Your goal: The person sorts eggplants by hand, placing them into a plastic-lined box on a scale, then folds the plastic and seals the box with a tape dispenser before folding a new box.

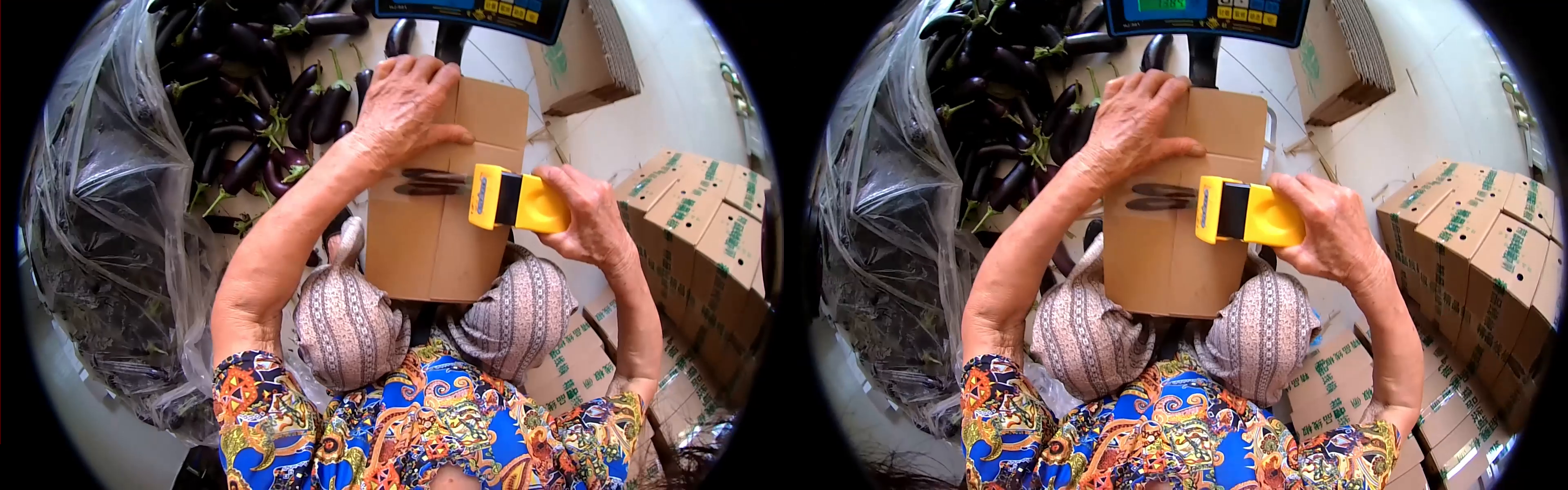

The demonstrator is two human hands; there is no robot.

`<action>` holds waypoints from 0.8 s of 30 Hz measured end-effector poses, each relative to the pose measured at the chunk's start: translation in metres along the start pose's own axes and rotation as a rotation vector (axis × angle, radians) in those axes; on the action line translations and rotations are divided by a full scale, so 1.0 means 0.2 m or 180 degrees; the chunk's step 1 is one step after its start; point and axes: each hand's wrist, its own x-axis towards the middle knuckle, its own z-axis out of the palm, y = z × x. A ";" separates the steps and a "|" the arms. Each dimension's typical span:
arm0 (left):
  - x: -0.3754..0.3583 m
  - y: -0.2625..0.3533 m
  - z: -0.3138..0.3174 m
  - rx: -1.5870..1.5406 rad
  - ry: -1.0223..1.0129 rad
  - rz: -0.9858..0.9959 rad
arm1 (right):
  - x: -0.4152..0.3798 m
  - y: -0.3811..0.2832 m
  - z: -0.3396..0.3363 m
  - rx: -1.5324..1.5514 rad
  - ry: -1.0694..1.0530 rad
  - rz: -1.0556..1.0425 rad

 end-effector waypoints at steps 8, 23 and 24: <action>-0.04 -0.03 0.02 -0.0168 0.0240 0.0261 | 0.02 0.04 0.05 0.0089 0.0039 -0.0118; 0.00 -0.01 0.05 -0.0079 0.0235 0.0406 | 0.00 0.04 0.07 0.0024 0.0022 -0.0100; 0.00 -0.01 0.04 -0.0074 0.0192 0.0397 | 0.00 0.05 0.07 0.0016 0.0045 -0.0134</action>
